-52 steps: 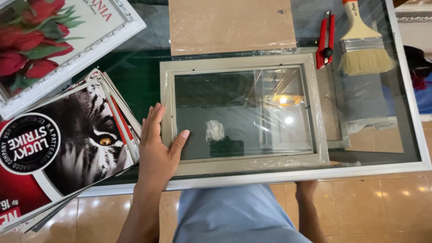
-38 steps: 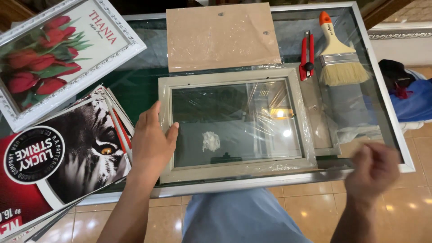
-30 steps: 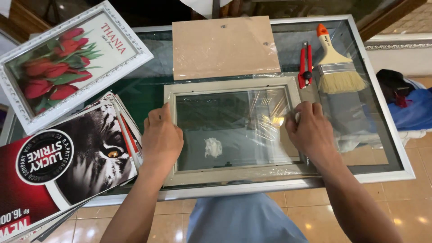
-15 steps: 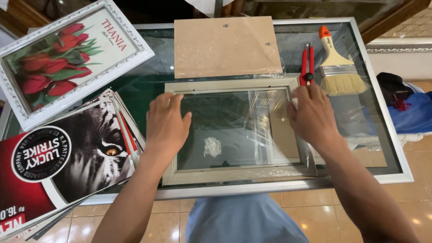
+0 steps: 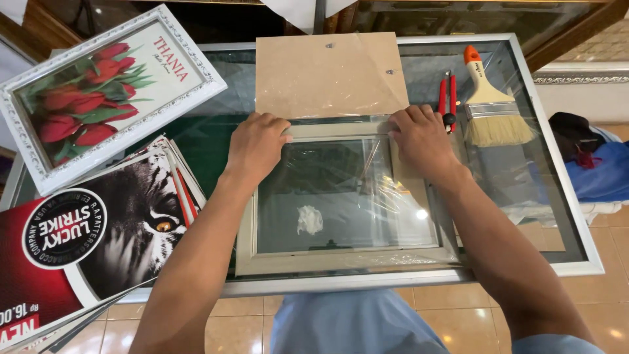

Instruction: Cleaning the glass of a picture frame using a brush and a cloth.

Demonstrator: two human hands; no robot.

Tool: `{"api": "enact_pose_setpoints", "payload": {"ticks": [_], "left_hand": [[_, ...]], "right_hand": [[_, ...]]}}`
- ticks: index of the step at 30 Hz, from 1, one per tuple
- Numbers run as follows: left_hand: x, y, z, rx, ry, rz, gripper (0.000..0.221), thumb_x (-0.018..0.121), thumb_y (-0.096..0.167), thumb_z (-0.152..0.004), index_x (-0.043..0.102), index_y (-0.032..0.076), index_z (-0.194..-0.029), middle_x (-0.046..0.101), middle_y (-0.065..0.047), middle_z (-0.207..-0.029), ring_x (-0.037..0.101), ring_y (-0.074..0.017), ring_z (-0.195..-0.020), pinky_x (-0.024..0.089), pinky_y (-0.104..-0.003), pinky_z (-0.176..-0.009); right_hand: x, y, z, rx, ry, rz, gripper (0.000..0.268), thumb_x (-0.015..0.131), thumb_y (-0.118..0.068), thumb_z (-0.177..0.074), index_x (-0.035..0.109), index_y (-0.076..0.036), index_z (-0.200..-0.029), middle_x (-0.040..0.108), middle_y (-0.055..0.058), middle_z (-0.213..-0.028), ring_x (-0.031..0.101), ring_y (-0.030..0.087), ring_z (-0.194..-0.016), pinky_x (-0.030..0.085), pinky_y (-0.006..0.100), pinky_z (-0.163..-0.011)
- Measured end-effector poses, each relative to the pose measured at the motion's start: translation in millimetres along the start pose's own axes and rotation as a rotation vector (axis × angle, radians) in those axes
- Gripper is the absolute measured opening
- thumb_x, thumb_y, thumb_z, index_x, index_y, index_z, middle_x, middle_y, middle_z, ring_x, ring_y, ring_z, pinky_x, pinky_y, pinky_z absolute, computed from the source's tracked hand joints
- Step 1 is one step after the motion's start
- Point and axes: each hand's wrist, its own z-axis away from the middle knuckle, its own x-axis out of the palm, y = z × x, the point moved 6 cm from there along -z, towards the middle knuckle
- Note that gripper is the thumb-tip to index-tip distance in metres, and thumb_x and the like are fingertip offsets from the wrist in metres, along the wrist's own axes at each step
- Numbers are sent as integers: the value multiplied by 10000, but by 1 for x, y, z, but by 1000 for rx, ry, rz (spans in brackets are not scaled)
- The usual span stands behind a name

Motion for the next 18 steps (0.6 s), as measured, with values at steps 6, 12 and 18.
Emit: {"api": "enact_pose_setpoints", "payload": {"ticks": [6, 12, 18], "left_hand": [[-44, 35, 17, -107, -56, 41, 376, 681, 333, -1009, 675, 140, -1332, 658, -135, -1262, 609, -320, -1213, 514, -466, -1003], [-67, 84, 122, -102, -352, 265, 333, 635, 405, -1018, 670, 117, -1181, 675, -126, -1104, 642, -321, -1074, 521, -474, -928], [-44, 98, 195, 10, -91, 401, 303, 752, 420, -928, 653, 134, -942, 601, -32, -926, 577, -285, -893, 466, -431, -838]], "right_hand": [[-51, -26, 9, 46, -107, -25, 423, 736, -243, -894, 627, -127, -1286, 595, 118, -1196, 545, 353, -1160, 469, 460, -917], [-128, -78, 102, 10, -402, -370, 360, 754, -314, -869, 673, -132, -1168, 682, 119, -1133, 669, 368, -1058, 540, 467, -882], [-114, -112, 165, -1, -368, -468, 384, 791, -403, -846, 631, -145, -1082, 615, 53, -1061, 583, 314, -946, 488, 437, -879]]}}
